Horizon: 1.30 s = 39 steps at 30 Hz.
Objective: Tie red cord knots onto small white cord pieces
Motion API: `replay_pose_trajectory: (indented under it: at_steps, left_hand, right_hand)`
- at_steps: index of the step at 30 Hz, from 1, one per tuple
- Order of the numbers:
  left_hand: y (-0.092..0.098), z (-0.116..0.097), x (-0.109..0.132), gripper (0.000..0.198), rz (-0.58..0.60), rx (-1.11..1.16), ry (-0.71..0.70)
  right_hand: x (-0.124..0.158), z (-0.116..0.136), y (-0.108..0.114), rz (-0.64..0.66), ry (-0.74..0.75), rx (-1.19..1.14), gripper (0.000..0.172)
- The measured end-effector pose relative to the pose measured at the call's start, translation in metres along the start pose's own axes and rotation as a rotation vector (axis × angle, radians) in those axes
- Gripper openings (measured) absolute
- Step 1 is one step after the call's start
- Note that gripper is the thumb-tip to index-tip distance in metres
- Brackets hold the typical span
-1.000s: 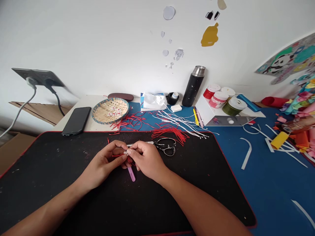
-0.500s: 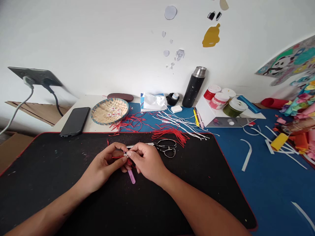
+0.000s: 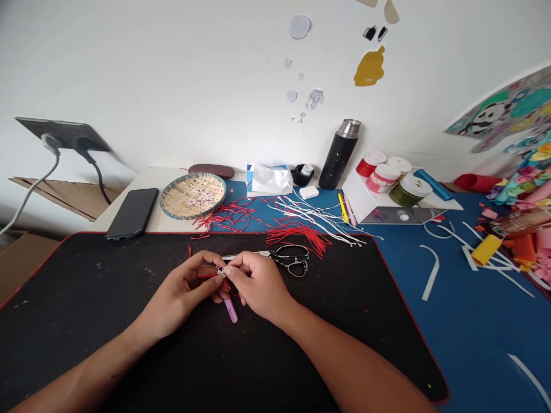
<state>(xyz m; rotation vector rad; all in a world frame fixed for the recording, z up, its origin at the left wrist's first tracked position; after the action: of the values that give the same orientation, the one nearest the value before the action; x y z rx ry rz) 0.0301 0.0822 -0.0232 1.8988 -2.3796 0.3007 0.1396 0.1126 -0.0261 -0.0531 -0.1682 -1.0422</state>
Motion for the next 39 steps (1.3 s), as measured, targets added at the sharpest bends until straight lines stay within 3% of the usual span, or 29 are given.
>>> replay_pose_trajectory:
  at_steps: [10,20,28,39]
  left_hand:
    - [0.000,0.003,-0.001,0.026,0.008,0.002,0.000]
    - [0.010,-0.011,0.000,0.029,-0.066,-0.002,-0.085]
    - [0.007,-0.013,-0.002,0.027,-0.031,0.084,-0.084]
    - [0.003,-0.011,-0.002,0.030,-0.002,0.101,-0.058]
  right_hand:
    - [0.001,-0.002,-0.001,0.004,-0.004,-0.009,0.022]
    - [-0.004,-0.001,0.005,0.024,-0.009,-0.054,0.028]
    - [-0.002,0.007,0.013,-0.038,0.095,0.063,0.020]
    - [0.001,0.011,0.014,-0.074,0.115,0.202,0.013]
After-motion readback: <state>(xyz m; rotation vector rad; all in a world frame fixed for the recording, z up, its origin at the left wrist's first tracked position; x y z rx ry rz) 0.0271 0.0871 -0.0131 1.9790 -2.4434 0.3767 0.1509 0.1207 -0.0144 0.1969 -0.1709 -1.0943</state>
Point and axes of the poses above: each hand's wrist, its own x-axis away from the middle knuckle, its own y-axis out of the back of the hand, z = x × y, the point moved 10 cm from there along -x, towards the middle knuckle, and after that the axes turned 1 degree about -y, right-handed, at the moved point
